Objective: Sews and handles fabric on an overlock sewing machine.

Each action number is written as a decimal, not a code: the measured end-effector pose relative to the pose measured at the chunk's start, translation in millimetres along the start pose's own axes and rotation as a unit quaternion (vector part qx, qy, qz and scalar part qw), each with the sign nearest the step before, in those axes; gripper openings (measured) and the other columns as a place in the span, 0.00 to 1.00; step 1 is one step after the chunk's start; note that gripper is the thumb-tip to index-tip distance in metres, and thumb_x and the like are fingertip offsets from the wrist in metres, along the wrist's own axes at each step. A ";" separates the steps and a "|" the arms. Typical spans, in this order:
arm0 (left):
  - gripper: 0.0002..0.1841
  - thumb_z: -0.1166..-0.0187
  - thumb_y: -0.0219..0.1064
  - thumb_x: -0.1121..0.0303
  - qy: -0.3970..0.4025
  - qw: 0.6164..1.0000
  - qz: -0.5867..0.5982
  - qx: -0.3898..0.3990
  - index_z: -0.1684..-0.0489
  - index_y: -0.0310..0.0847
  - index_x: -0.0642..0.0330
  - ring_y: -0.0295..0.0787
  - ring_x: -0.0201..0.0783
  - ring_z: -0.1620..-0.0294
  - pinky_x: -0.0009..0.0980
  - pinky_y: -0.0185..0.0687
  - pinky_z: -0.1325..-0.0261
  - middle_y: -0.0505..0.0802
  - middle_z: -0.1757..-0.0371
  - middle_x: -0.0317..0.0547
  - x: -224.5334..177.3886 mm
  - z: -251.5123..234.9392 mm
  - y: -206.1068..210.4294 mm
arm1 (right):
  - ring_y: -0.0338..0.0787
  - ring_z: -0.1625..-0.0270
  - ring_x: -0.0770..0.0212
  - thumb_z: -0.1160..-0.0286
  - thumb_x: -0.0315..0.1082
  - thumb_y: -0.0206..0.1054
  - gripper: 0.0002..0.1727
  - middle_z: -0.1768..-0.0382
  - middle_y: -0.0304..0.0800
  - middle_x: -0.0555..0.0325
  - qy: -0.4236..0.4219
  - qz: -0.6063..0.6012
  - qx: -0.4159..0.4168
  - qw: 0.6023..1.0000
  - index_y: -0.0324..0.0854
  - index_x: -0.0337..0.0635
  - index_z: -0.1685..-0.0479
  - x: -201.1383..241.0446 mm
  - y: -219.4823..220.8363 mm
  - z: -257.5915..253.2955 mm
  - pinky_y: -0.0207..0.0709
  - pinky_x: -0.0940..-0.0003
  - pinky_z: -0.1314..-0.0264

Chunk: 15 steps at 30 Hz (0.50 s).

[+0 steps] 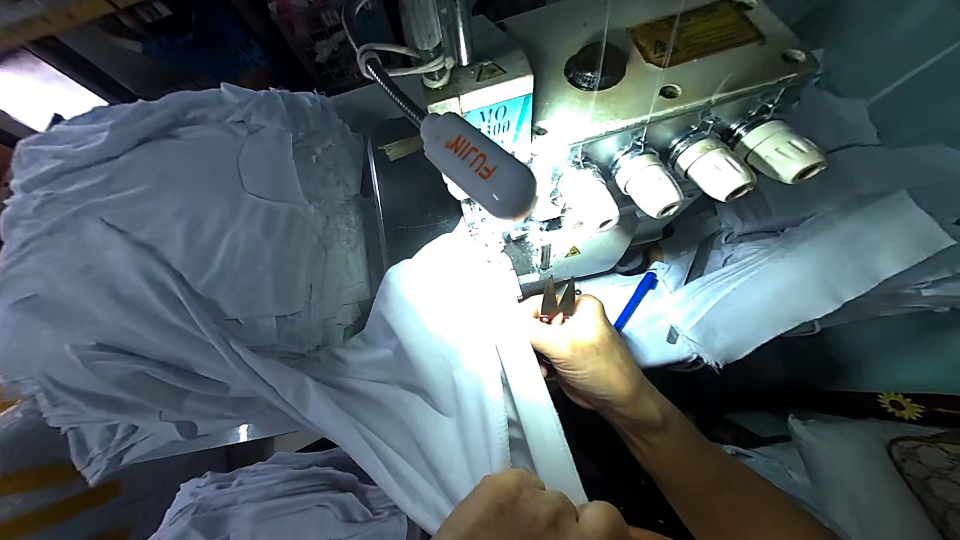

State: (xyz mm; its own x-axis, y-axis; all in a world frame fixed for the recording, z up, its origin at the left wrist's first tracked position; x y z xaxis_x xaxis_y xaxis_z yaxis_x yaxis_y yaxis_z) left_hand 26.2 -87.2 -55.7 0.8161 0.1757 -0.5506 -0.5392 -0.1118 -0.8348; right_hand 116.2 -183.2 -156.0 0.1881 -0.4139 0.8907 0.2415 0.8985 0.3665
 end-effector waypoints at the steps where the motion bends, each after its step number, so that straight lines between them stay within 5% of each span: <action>1: 0.13 0.19 0.57 0.69 -0.001 1.000 -0.003 0.000 0.76 0.81 0.58 0.73 0.42 0.85 0.36 0.63 0.83 0.80 0.79 0.45 1.6 -0.8 -1.7 | 0.75 0.89 0.76 0.36 0.18 0.68 0.13 0.89 0.79 0.64 -0.001 0.002 -0.002 1.000 0.80 0.43 0.84 0.1 0.0 -0.2 0.70 0.82 0.87; 15: 0.15 0.22 0.57 0.69 0.014 0.993 -0.095 -0.069 0.83 0.75 0.54 0.67 0.38 0.87 0.33 0.55 0.87 0.76 0.82 0.40 32.8 -7.9 -20.9 | 0.76 0.88 0.78 0.38 0.18 0.68 0.12 0.88 0.80 0.66 -0.014 0.001 -0.005 1.000 0.82 0.43 0.82 1.1 -0.5 1.0 0.71 0.84 0.86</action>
State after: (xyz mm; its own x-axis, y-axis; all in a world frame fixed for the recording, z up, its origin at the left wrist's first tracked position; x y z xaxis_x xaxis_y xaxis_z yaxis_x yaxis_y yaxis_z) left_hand 65.9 -86.8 -56.3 0.9067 0.1803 -0.3812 -0.3427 -0.2119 -0.9153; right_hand 115.3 -184.0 -154.9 0.1621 -0.4072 0.8988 0.2497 0.8981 0.3619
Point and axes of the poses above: each hand's wrist, its own z-axis away from the middle knuckle, its own y-axis out of the palm, x = y × z, the point moved 7 cm from there along -z, towards the middle knuckle
